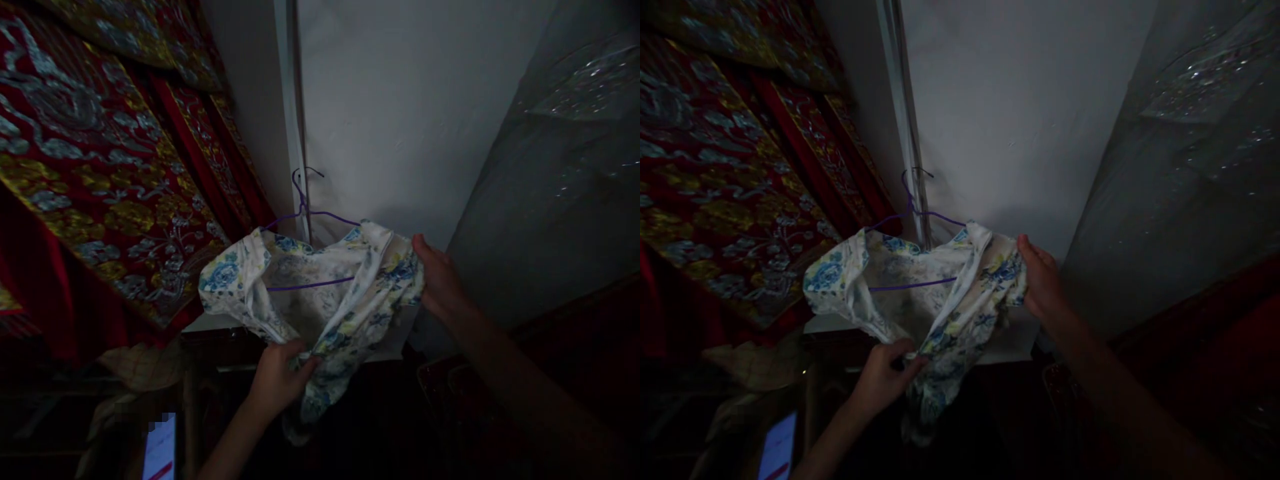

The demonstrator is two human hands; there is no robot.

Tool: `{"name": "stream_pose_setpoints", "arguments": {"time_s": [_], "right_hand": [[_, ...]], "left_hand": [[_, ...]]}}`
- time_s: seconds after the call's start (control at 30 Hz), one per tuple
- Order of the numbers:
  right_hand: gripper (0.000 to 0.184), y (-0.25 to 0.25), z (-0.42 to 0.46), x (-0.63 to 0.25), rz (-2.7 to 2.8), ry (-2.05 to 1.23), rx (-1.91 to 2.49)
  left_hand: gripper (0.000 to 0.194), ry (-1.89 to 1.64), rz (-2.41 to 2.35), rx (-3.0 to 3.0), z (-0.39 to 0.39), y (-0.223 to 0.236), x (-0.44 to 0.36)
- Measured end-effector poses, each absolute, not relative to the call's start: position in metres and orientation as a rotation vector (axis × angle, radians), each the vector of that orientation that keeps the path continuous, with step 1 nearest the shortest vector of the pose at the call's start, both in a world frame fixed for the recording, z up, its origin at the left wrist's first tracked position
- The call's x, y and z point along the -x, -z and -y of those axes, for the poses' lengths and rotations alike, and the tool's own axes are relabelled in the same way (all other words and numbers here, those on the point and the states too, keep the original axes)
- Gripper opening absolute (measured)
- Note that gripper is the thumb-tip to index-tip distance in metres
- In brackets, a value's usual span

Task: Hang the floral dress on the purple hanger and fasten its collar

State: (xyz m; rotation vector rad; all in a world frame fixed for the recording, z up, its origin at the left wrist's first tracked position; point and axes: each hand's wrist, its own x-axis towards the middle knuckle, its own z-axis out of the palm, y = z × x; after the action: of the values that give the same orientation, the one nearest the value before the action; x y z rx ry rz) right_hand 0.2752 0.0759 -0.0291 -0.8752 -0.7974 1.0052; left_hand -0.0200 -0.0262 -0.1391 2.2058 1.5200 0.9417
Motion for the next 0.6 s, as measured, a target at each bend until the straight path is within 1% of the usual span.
{"name": "stream_pose_setpoints", "arguments": {"time_s": [0.07, 0.1, 0.13, 0.2, 0.23, 0.3, 0.33, 0.37, 0.4, 0.43, 0.5, 0.57, 0.6], "right_hand": [[0.036, 0.035, -0.076, -0.272, 0.796, -0.931, 0.897], [0.034, 0.039, -0.073, -0.269, 0.809, -0.843, 0.911], [0.034, 0.047, -0.065, -0.266, 0.829, -0.733, 0.924], [0.039, 0.074, -0.037, -0.254, 0.852, -0.513, 0.955], [0.04, 0.092, -0.017, -0.247, 0.833, -0.473, 0.973], [0.028, 0.132, 0.028, -0.227, 0.697, -0.55, 1.076], [0.027, 0.15, 0.05, -0.216, 0.662, -0.687, 1.145], [0.031, 0.165, 0.069, -0.205, 0.678, -0.843, 1.189], [0.036, 0.174, 0.084, -0.194, 0.731, -0.981, 1.205], [0.039, 0.179, 0.094, -0.185, 0.806, -1.083, 1.193], [0.041, 0.174, 0.099, -0.173, 0.976, -1.182, 1.133], [0.035, 0.162, 0.09, -0.167, 1.112, -1.167, 1.069], [0.032, 0.157, 0.083, -0.166, 1.161, -1.143, 1.048]], "left_hand": [[0.031, -1.218, -1.563, -2.094, 0.041, 0.159, 0.013], [0.03, -1.37, -1.576, -2.007, 0.048, 0.167, 0.008], [0.027, -1.51, -1.581, -1.888, 0.055, 0.175, 0.003], [0.014, -1.72, -1.541, -1.574, 0.067, 0.185, -0.01], [0.021, -1.78, -1.494, -1.404, 0.072, 0.189, -0.017], [0.058, -1.819, -1.386, -1.122, 0.08, 0.191, -0.031], [0.073, -1.822, -1.339, -1.021, 0.083, 0.191, -0.037], [0.082, -1.82, -1.298, -0.95, 0.085, 0.19, -0.043], [0.083, -1.814, -1.268, -0.904, 0.087, 0.188, -0.047], [0.079, -1.809, -1.244, -0.887, 0.089, 0.186, -0.05], [0.057, -1.786, -1.214, -0.92, 0.091, 0.182, -0.054], [0.036, -1.746, -1.202, -0.982, 0.092, 0.178, -0.055], [0.032, -1.735, -1.199, -0.999, 0.093, 0.177, -0.055]]}}
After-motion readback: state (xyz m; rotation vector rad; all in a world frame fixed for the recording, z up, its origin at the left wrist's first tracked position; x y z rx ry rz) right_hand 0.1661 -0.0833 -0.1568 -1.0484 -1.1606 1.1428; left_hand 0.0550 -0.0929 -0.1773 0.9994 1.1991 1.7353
